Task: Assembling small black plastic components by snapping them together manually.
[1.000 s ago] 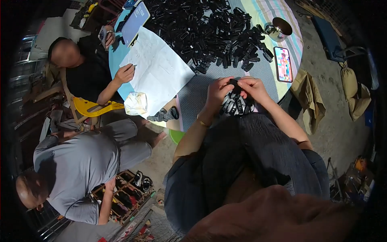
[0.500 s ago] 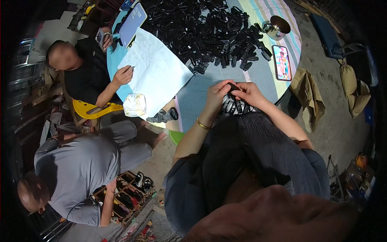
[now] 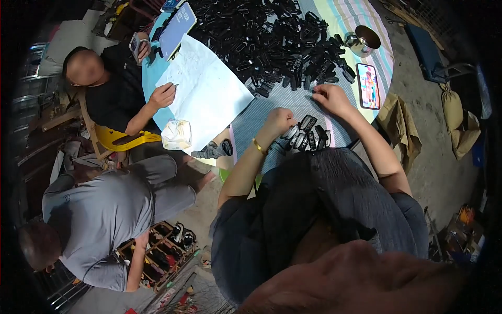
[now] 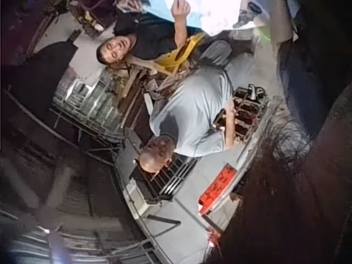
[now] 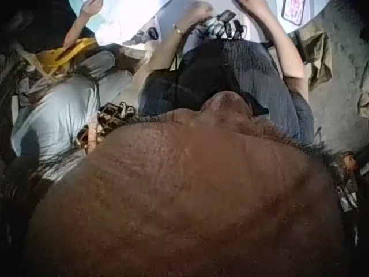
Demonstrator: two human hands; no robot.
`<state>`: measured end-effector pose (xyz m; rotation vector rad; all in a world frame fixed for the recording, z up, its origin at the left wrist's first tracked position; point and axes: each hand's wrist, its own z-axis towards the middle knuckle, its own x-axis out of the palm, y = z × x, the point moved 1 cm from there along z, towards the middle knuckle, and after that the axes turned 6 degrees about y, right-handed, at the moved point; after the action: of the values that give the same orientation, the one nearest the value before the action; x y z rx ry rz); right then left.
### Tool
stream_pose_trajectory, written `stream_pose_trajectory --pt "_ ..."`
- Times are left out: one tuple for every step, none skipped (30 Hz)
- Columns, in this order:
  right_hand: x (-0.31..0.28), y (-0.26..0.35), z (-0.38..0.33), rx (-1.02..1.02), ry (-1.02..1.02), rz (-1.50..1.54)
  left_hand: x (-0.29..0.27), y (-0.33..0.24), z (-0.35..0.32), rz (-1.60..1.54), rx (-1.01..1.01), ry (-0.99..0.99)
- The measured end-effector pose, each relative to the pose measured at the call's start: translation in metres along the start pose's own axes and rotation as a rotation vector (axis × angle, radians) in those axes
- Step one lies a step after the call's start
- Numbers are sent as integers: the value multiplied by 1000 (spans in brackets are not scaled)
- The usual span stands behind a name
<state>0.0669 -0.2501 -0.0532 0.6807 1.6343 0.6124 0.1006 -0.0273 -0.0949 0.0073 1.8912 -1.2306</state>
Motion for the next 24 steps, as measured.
stream_pose_trajectory --pt "-1 -2 7 -2 -2 -2 -6 -12 2 -30 8 77" --pt "-1 -3 14 -81 -64 -68 -1 -10 9 -1 -77 106" --pt "-1 -3 21 -160 -126 -134 -2 -14 17 0 -75 103" --pt "3 1 30 -196 -144 -142 -6 -19 24 93 -77 -43" --pt "6 7 38 -203 -141 -144 -7 -22 32 184 -78 -189" --pt "8 14 46 -257 -152 -173 -3 -20 42 171 -83 -354" --pt "11 20 53 -309 -164 -203 0 -22 51 169 -86 -360" --pt "13 28 60 -271 -163 -209 -1 -25 59 231 -112 -400" --pt "16 31 69 -276 -161 -211 -1 -28 66 292 -138 -439" --pt "18 31 80 -306 -216 -240 5 -22 73 338 -180 -410" --pt "20 28 92 -330 -273 -269 9 -21 76 338 -177 -412" --pt "23 25 103 -341 -275 -309 13 -20 79 363 -174 -439" --pt "23 30 108 -346 -272 -309 14 -18 78 389 -179 -466" --pt "25 36 113 -374 -251 -384 15 -16 78 418 -191 -473" --pt "26 40 118 -401 -230 -460 14 -12 76 417 -196 -476" --pt "27 41 124 -419 -151 -503 12 -13 72 408 -167 -460" --pt "29 40 127 -419 -148 -501 11 -14 69 399 -139 -444" --pt "31 38 129 -349 -115 -558 12 -13 67 399 -141 -442" --pt "32 38 132 -285 -82 -615 11 -11 65 405 -97 -467" --pt "33 38 133 -287 -85 -630 11 -10 63 410 -52 -492" --pt "35 38 135 -289 -85 -628 10 -8 60 411 -53 -492" --pt "36 37 135 -296 -101 -640 8 -6 56 343 -27 -440" --pt "36 35 134 -301 -118 -651 7 -5 52 274 1 -386" --pt "34 31 132 -296 -119 -650 7 -5 49 274 4 -381"
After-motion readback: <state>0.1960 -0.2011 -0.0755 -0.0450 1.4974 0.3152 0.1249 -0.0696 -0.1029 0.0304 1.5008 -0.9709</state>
